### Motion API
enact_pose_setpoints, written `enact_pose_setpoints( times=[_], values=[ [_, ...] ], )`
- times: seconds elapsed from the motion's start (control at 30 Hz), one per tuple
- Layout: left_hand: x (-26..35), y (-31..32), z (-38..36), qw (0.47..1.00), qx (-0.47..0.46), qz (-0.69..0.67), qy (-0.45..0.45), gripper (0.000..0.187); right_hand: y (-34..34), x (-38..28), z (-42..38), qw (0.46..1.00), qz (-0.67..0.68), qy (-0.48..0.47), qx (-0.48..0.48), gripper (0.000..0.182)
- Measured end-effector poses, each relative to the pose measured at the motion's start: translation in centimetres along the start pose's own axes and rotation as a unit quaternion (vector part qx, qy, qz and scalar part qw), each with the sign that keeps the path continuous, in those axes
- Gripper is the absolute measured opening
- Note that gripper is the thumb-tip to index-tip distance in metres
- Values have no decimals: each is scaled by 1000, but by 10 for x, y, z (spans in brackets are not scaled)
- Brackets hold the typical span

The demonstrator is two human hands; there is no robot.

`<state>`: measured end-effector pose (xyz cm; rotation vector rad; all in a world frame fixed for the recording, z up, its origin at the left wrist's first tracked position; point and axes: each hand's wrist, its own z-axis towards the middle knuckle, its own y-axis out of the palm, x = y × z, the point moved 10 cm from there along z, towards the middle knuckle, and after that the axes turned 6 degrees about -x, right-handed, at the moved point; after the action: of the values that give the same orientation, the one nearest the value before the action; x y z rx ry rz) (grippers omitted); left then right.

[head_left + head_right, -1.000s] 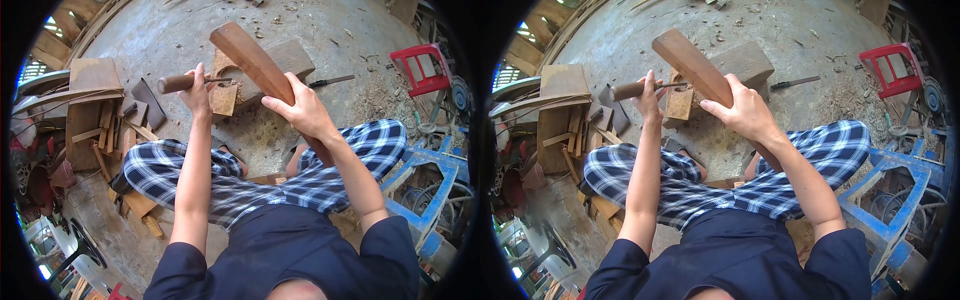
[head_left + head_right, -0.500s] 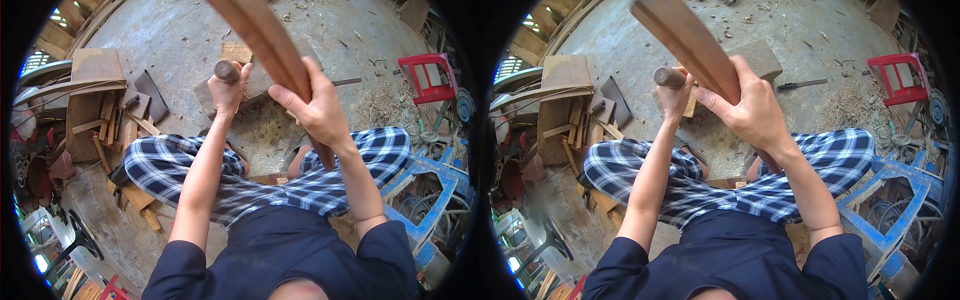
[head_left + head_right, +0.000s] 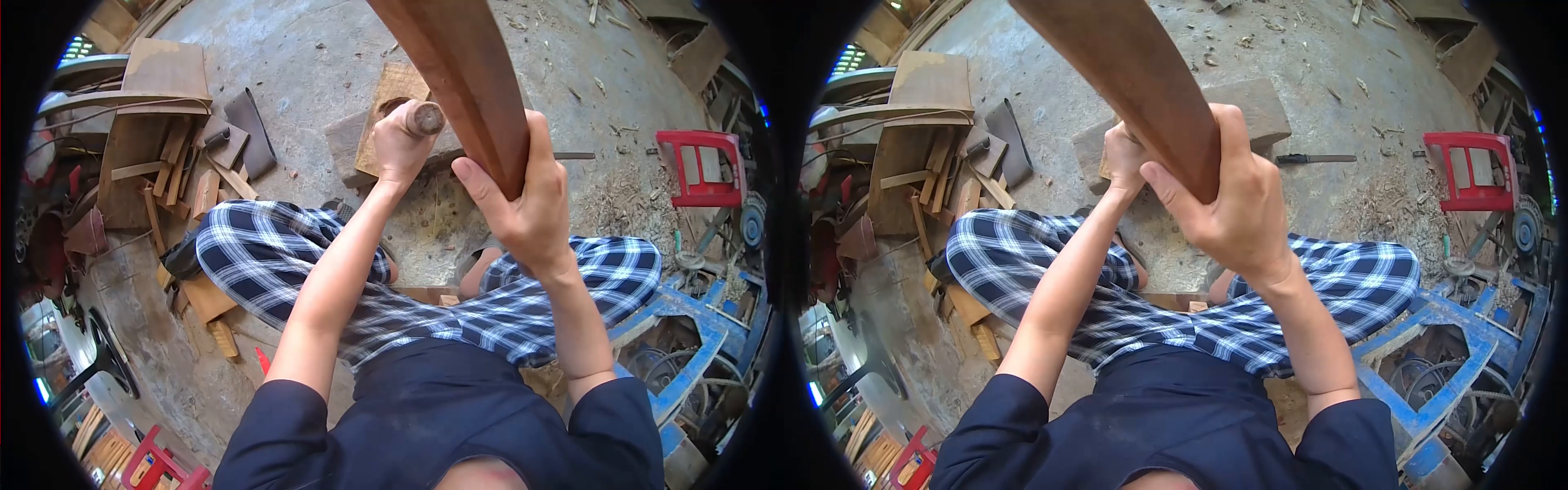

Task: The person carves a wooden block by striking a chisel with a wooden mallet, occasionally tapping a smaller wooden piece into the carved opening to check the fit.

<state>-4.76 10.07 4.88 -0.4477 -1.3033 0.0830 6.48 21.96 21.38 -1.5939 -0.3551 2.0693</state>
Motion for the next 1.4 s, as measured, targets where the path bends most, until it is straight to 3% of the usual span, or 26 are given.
enact_pose_setpoints(
  times=[0.07, 0.13, 0.2, 0.23, 0.3, 0.4, 0.47, 0.73, 0.87, 0.93, 1.03, 1.13, 1.23, 1.27, 1.33, 1.4],
  values=[
    [5, 3, 2, 998, 1, 62, 12, 16, 4, 6, -2, 1000, -12, 10, -5, 49],
    [-16, 8, 1, 999, -23, 22, -22, 15, 34, 47, -6, 964, -198, 96, -146, 51],
    [-5, 2, 3, 996, 23, 52, 67, 18, 30, 50, -4, 969, -188, 80, -135, 53],
    [-22, 0, 1, 1000, 24, 15, -11, 22, 28, 53, -6, 979, -114, 114, -128, 53],
    [-35, -8, -3, 997, 37, -43, -61, 22, 24, 58, -16, 981, 4, 167, -96, 56],
    [-79, -22, 7, 962, 81, -213, -150, 30, 15, 71, -20, 978, 12, 196, -76, 59],
    [-77, -36, 5, 944, 103, -245, -195, 30, 13, 79, -26, 973, 22, 218, -77, 61],
    [-50, -37, 14, 948, 104, -269, -138, 26, 21, 90, -41, 962, 28, 253, -99, 63],
    [-51, -35, 17, 973, 57, -184, -129, 27, 19, 85, -39, 970, 21, 227, -87, 64],
    [-52, -34, 18, 993, 36, -63, -96, 25, 17, 87, -40, 968, 22, 233, -85, 64],
    [-58, -34, 14, 989, 73, -88, -91, 28, 17, 87, -39, 971, 21, 223, -84, 65],
    [-53, -29, 14, 994, 40, -57, -86, 20, 15, 78, -30, 974, 23, 210, -86, 64],
    [-31, -30, 10, 997, 62, -30, -39, 26, -3, 30, -4, 994, 45, 96, -40, 50],
    [-26, -30, 7, 997, 60, -29, -40, 26, -6, 21, 4, 993, 46, 98, -39, 50],
    [-10, -24, 6, 995, 21, 91, -33, 24, -20, -18, 18, 998, 54, -43, 7, 46],
    [-21, -23, 3, 998, 57, 22, -6, 24, -16, -17, 21, 997, 54, -51, 21, 45]
  ],
)
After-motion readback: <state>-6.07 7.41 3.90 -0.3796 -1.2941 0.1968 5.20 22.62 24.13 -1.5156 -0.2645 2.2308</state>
